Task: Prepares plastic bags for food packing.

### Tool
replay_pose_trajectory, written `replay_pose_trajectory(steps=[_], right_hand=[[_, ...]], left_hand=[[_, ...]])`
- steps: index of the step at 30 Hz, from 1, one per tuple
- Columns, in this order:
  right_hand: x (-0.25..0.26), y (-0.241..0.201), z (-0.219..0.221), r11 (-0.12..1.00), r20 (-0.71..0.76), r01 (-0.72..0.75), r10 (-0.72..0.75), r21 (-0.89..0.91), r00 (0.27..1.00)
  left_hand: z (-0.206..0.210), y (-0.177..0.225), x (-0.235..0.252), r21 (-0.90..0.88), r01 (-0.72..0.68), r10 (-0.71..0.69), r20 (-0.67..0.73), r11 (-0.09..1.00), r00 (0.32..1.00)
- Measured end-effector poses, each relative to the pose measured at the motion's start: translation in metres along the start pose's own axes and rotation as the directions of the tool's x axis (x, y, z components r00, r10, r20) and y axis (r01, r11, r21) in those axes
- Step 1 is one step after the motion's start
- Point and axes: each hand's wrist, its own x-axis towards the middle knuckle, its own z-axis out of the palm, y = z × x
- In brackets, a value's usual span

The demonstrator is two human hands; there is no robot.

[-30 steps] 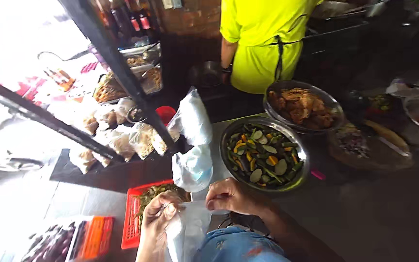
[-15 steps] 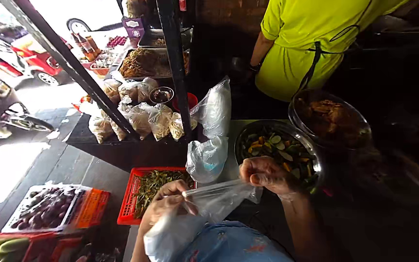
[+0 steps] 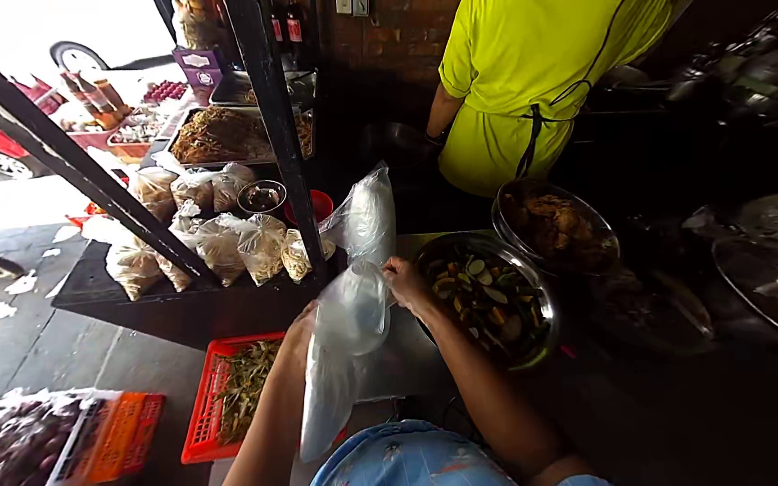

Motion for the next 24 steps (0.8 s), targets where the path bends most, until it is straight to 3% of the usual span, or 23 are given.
replay_pose_trajectory(steps=[4,7,11,16,19,21,24], right_hand=[[-0.006,0.031,0.029,0.996,-0.006,-0.084,0.084,-0.014,0.996],[-0.017,0.036,0.052,0.992,-0.048,-0.121,0.123,0.04,0.991],[-0.018,0.054,0.074,0.973,-0.127,-0.161,0.183,0.163,0.975],[-0.014,0.083,0.089,0.876,-0.214,-0.165,0.286,0.452,0.934],[-0.013,0.095,0.097,0.78,-0.223,-0.146,0.345,0.609,0.912],[-0.014,0.096,0.1,0.747,-0.216,-0.141,0.36,0.65,0.908],[-0.022,0.092,0.099,0.707,-0.153,-0.215,0.418,0.673,0.896]], left_hand=[[-0.003,-0.046,0.012,0.059,0.158,-0.151,-0.101,0.986,0.983],[0.005,-0.057,0.015,0.141,0.164,-0.136,-0.189,0.976,0.973],[0.01,-0.058,0.017,0.149,0.059,-0.037,-0.148,0.987,0.988],[0.02,-0.053,0.03,0.382,0.043,-0.016,-0.073,0.923,0.997],[0.024,-0.054,0.056,0.573,-0.012,0.014,0.0,0.819,1.0],[0.024,-0.052,0.065,0.655,-0.004,-0.016,0.024,0.756,1.0],[0.02,-0.042,0.053,0.623,0.006,-0.081,0.092,0.782,0.992]])
